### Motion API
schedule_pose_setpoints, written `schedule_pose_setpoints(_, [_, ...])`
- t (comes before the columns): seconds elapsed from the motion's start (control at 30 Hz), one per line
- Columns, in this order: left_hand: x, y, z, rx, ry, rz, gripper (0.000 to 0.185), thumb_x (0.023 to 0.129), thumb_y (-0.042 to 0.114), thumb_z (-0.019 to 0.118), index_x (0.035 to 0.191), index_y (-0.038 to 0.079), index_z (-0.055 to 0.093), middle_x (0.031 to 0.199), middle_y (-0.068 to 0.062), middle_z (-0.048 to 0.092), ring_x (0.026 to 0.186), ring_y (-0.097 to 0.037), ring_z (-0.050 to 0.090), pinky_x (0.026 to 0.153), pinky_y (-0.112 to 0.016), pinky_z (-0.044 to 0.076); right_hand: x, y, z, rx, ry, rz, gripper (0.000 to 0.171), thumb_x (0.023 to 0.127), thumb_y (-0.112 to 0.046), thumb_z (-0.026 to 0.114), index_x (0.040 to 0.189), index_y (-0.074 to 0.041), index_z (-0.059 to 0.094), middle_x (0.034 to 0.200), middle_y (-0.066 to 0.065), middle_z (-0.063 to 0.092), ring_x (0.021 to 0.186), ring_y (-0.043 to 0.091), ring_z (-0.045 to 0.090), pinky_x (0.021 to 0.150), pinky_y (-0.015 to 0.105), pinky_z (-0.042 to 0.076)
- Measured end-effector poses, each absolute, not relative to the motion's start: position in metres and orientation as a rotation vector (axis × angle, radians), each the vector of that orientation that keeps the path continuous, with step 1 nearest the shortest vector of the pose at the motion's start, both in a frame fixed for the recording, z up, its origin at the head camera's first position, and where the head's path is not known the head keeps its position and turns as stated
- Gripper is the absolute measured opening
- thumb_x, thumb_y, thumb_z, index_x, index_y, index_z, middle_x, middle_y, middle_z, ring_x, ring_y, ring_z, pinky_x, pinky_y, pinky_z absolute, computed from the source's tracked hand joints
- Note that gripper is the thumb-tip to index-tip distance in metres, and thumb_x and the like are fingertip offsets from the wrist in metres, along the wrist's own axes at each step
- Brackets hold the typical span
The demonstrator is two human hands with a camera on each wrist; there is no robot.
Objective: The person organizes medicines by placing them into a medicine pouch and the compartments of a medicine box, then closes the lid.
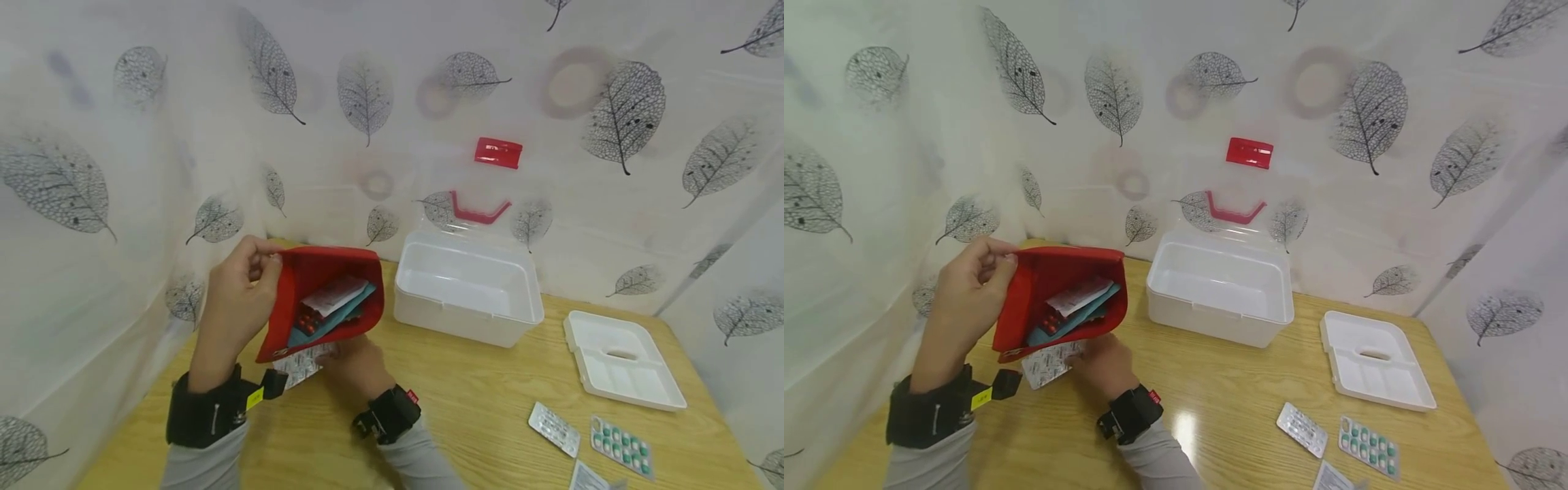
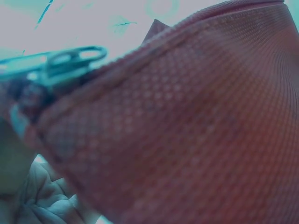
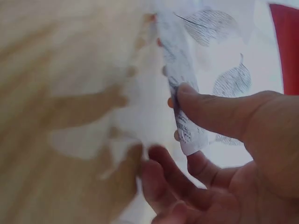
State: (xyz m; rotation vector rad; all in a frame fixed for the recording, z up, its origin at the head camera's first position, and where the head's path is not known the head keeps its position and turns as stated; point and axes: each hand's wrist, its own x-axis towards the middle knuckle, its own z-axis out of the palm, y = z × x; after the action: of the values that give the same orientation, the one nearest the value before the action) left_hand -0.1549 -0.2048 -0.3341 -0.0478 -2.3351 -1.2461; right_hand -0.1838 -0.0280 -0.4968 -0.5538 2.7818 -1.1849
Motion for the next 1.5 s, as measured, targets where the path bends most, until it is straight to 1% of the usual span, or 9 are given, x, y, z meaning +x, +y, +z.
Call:
schedule_pose_setpoints(0.1, [-0.155,-0.205,-0.333,-0.047,-2.337,-1.237,0.023,0.104,0.018,0.049,0.116,0.007,0.065,0.086,-0.009,0.064,0.092,-0.019,0.069,0.078,-0.017,0.051,-0.189,-0.018,-0.491,-0.544,2.724,-1.205,0.024,0.087,-0.03,0.077,0.108,-0.024,0.069,0.094,-0.009,0.066,0.08,0.006,0.059,0.069,0.027,0.049])
schedule_pose_setpoints(0.13, [-0.155,-0.205,-0.333,-0.051,-2.335,-1.246,0.023,0.104,0.018,0.049,0.116,0.006,0.065,0.086,-0.009,0.063,0.092,-0.02,0.069,0.08,-0.021,0.052,-0.19,-0.015,-0.488,-0.519,2.705,-1.208,0.022,0.087,-0.029,0.077,0.107,-0.024,0.069,0.096,-0.01,0.067,0.082,0.006,0.06,0.071,0.028,0.05])
schedule_pose_setpoints(0.27, [-0.155,-0.207,-0.333,-0.055,-2.337,-1.234,0.023,0.104,0.018,0.049,0.117,0.006,0.065,0.085,-0.008,0.062,0.091,-0.019,0.069,0.081,-0.021,0.052,-0.199,-0.004,-0.475,-0.578,2.584,-1.269,0.029,0.085,-0.019,0.08,0.112,-0.019,0.07,0.107,-0.004,0.07,0.093,0.013,0.063,0.08,0.033,0.052])
schedule_pose_setpoints(0.43, [-0.153,-0.208,-0.333,-0.033,-2.336,-1.216,0.024,0.104,0.019,0.049,0.116,0.006,0.065,0.083,-0.008,0.061,0.09,-0.018,0.068,0.077,-0.018,0.049,-0.207,0.01,-0.458,-0.64,2.517,-1.07,0.038,0.087,-0.016,0.078,0.123,-0.014,0.068,0.118,0.005,0.071,0.095,0.015,0.065,0.081,0.033,0.053])
schedule_pose_setpoints(0.57, [-0.154,-0.207,-0.332,-0.03,-2.332,-1.223,0.023,0.104,0.019,0.049,0.114,0.005,0.064,0.082,-0.008,0.061,0.088,-0.019,0.067,0.074,-0.02,0.049,-0.209,0.026,-0.44,-0.696,2.499,-0.846,0.033,0.092,-0.017,0.074,0.123,-0.013,0.065,0.108,0.002,0.069,0.088,0.014,0.063,0.075,0.031,0.053])
schedule_pose_setpoints(0.73, [-0.155,-0.206,-0.33,-0.043,-2.327,-1.231,0.02,0.104,0.018,0.049,0.11,0.005,0.063,0.082,-0.009,0.061,0.087,-0.021,0.066,0.071,-0.02,0.049,-0.204,0.05,-0.419,-0.814,2.456,-0.752,0.015,0.095,-0.016,0.071,0.109,-0.014,0.066,0.092,-0.003,0.063,0.08,0.012,0.058,0.066,0.027,0.049])
schedule_pose_setpoints(1.07, [-0.154,-0.204,-0.333,-0.065,-2.345,-1.271,0.02,0.104,0.018,0.048,0.111,0.005,0.062,0.085,-0.011,0.065,0.097,-0.029,0.071,0.069,-0.02,0.051,-0.184,0.078,-0.389,-0.925,2.525,-0.751,0.017,0.098,-0.019,0.067,0.114,-0.017,0.064,0.091,-0.004,0.065,0.08,0.013,0.059,0.068,0.029,0.05])
schedule_pose_setpoints(1.17, [-0.154,-0.202,-0.334,-0.071,-2.348,-1.271,0.019,0.104,0.018,0.049,0.11,0.005,0.062,0.084,-0.011,0.064,0.095,-0.027,0.07,0.065,-0.022,0.049,-0.179,0.086,-0.387,-0.989,2.534,-0.8,0.017,0.097,-0.017,0.066,0.114,-0.015,0.064,0.092,-0.003,0.066,0.081,0.011,0.06,0.068,0.027,0.05])
schedule_pose_setpoints(1.5, [-0.155,-0.2,-0.334,-0.111,-2.346,-1.252,0.02,0.104,0.017,0.05,0.113,0.006,0.064,0.08,-0.009,0.062,0.089,-0.023,0.068,0.069,-0.019,0.046,-0.169,0.112,-0.382,-1.082,2.491,-1.084,0.014,0.097,-0.011,0.062,0.11,-0.014,0.061,0.095,-0.005,0.065,0.089,0.009,0.066,0.082,0.032,0.056])
